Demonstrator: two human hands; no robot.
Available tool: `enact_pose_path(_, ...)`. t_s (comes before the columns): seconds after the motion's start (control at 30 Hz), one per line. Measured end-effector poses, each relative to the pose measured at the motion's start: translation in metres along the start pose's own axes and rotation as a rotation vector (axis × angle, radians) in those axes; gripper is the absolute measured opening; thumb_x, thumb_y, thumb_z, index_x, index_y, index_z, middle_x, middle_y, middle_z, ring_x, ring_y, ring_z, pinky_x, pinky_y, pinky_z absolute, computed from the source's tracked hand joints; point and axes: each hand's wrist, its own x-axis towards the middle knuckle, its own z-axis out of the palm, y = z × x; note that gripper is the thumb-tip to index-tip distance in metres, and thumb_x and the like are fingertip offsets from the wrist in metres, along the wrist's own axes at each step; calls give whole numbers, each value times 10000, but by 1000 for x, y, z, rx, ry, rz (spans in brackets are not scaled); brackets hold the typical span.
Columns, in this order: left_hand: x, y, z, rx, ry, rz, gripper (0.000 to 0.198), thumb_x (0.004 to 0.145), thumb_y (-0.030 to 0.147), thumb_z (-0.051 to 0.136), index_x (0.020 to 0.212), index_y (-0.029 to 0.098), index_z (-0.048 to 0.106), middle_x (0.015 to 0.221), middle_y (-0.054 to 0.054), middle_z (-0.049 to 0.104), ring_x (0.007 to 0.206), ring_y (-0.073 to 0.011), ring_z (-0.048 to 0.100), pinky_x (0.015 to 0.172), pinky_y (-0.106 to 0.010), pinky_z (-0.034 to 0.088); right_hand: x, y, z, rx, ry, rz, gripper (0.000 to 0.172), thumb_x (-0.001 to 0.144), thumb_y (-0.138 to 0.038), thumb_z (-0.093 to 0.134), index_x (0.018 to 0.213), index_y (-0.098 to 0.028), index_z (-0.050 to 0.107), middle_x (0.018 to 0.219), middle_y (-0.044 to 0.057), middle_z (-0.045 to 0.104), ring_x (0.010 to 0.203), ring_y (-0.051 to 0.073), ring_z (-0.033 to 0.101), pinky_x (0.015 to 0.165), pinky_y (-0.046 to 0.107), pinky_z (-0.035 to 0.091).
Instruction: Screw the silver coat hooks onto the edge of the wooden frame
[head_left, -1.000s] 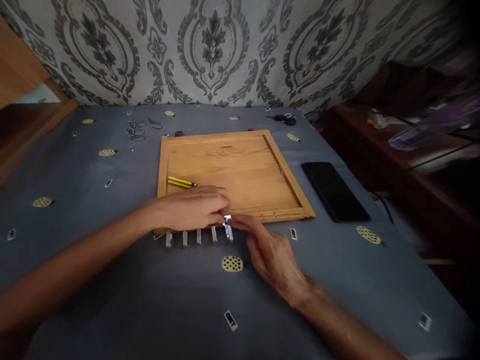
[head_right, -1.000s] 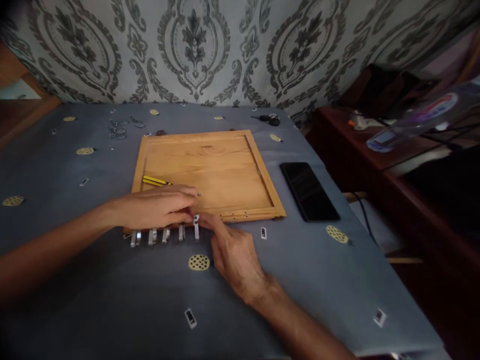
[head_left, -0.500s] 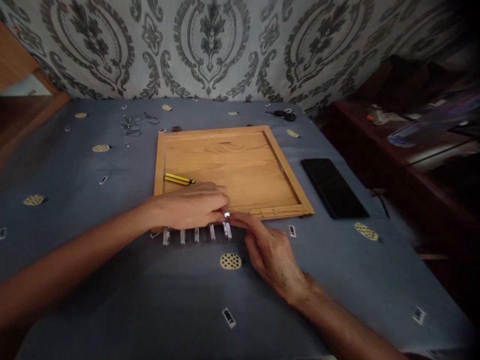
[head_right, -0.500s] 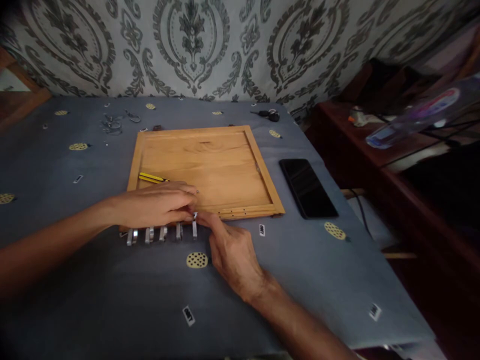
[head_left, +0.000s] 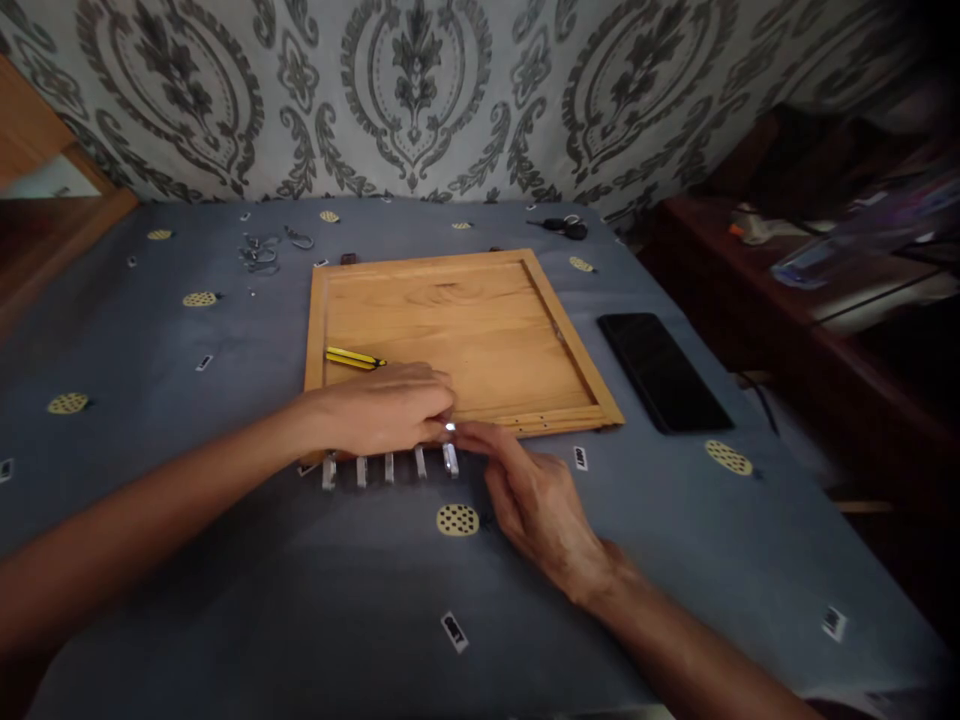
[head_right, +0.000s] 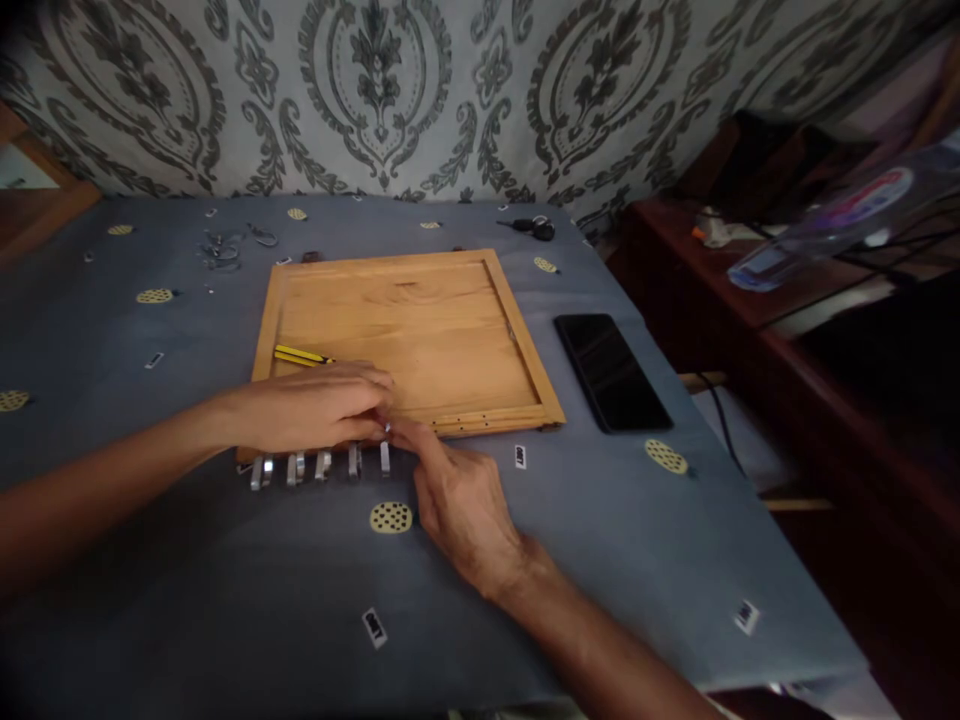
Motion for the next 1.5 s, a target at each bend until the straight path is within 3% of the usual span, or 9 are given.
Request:
enact_pose_path(0.23,3,-6,2,-129,48,22,135,879,227,627,767,185,564,884,0,622,881,-169,589,729,-272,398,0,-1,0,-26,21,-14,467,853,-27,357,1226,-190,586,1022,48,802,729,148,765,720,242,596)
enact_pose_path(0.53,4,-9,10,-206,97,79,135,875,173,621,740,183,629,749,25,617,740,-132,565,639,-264,312,0,0,0,-46,35,-47,500,840,-9,362,1258,-182,574,981,46,806,707,162,769,663,245,592)
enact_pose_path(0.8,-1,-6,2,-190,113,88,226,925,172,574,702,160,539,749,18,561,754,-131,552,689,-253,339,0,-1,0,-40,51,-68,473,855,-1,356,1243,-194,545,1005,34,810,710,152,772,668,249,607)
enact_pose_path(0.97,-17,-5,-5,-203,189,67,189,933,121,535,751,166,563,756,26,598,735,-124,562,694,-252,356,1,-1,0,-39,67,-73,481,844,8,355,1244,-208,511,1027,24,810,744,155,785,681,247,615)
enact_pose_path(1.13,-23,-8,7,-163,282,44,135,923,125,578,819,190,634,905,7,673,876,-155,620,766,-270,404,2,0,3,-27,80,-81,486,842,8,357,1246,-219,505,1026,20,810,770,157,787,695,245,616)
enact_pose_path(1.3,-16,-4,16,-79,289,53,151,894,120,636,758,184,623,947,-13,681,1036,-198,632,888,-310,435,0,0,3,-19,59,-67,498,842,5,357,1258,-216,518,1025,44,807,755,162,783,694,255,618)
enact_pose_path(1.5,-11,2,15,-16,279,63,162,894,142,647,738,178,616,855,-19,658,952,-207,639,797,-301,437,0,1,2,-50,48,-58,509,835,4,355,1270,-210,510,1017,38,809,716,159,777,696,263,627)
